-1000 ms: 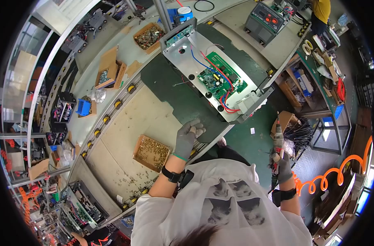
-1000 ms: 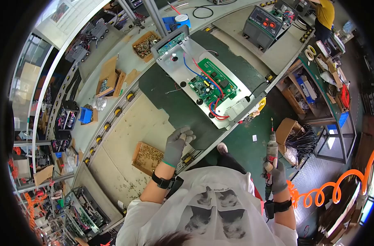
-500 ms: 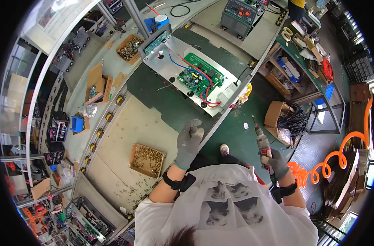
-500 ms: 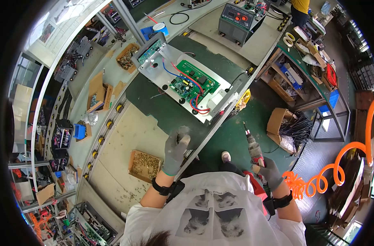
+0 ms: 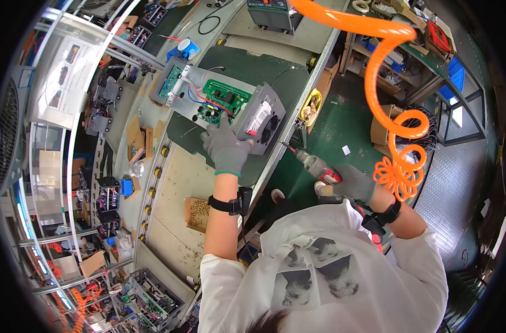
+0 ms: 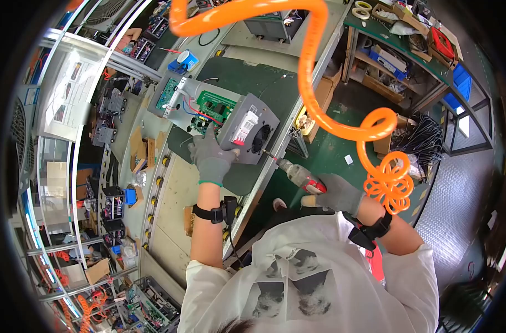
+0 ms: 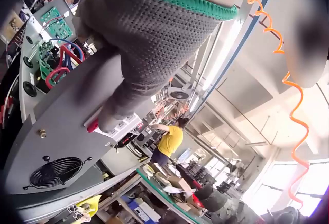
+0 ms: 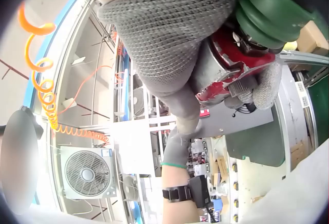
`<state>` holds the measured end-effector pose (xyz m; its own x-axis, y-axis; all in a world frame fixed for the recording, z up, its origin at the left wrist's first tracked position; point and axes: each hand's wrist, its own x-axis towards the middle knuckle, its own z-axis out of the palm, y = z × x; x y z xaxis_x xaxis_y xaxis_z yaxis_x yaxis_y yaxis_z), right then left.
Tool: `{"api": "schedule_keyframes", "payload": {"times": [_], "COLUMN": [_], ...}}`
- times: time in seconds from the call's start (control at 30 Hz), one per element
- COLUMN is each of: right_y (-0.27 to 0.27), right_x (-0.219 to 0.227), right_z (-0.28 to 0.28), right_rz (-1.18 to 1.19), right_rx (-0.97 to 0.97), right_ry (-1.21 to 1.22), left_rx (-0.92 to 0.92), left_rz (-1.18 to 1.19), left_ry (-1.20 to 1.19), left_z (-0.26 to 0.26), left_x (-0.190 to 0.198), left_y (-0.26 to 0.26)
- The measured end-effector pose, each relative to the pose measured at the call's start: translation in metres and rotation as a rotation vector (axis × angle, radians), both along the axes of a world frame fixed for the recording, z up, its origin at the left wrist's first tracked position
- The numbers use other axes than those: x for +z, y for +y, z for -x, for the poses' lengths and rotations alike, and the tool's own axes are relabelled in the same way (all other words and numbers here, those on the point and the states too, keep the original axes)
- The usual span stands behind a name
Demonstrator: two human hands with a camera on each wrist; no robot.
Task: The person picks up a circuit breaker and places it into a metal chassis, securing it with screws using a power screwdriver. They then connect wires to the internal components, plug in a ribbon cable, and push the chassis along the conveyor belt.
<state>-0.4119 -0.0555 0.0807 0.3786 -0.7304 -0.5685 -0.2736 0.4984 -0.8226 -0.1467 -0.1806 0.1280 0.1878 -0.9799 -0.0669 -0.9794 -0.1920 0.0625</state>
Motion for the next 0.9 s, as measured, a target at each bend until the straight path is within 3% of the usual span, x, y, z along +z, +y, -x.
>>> {"api": "schedule_keyframes", "payload": {"times": [0.37,0.53,0.67,0.7,0.77,0.83,0.87,0.9], "right_y": [-0.038,-0.044,-0.041,-0.042,-0.038,-0.043,-0.041,-0.039], "right_x": [-0.009,-0.037,-0.068,-0.05,-0.124,-0.086,-0.089,-0.093], "right_z": [-0.011,-0.02,-0.032,-0.024,-0.06,-0.041,-0.044,-0.047], "right_rz": [0.07,0.161,0.109,0.124,0.316,0.153,0.16,0.169], "right_rx": [0.141,0.194,0.082,0.088,-0.025,0.14,0.102,0.066], "right_ry": [0.046,0.163,0.03,-0.015,-0.156,-0.045,-0.062,-0.077], "left_rx": [-0.251,-0.24,-0.289,-0.296,-0.331,-0.343,-0.365,-0.375], "left_rz": [0.125,0.03,0.042,0.057,0.016,-0.009,-0.034,-0.049], "left_ry": [-0.017,0.14,0.313,0.393,0.415,0.486,0.243,0.232], "left_z": [-0.028,-0.042,-0.035,-0.034,-0.039,-0.043,-0.03,-0.03], "left_x": [-0.033,-0.037,-0.03,-0.029,-0.031,-0.033,-0.019,-0.023], "left_y": [-0.016,-0.023,-0.017,-0.017,-0.021,-0.021,-0.017,-0.016]}}
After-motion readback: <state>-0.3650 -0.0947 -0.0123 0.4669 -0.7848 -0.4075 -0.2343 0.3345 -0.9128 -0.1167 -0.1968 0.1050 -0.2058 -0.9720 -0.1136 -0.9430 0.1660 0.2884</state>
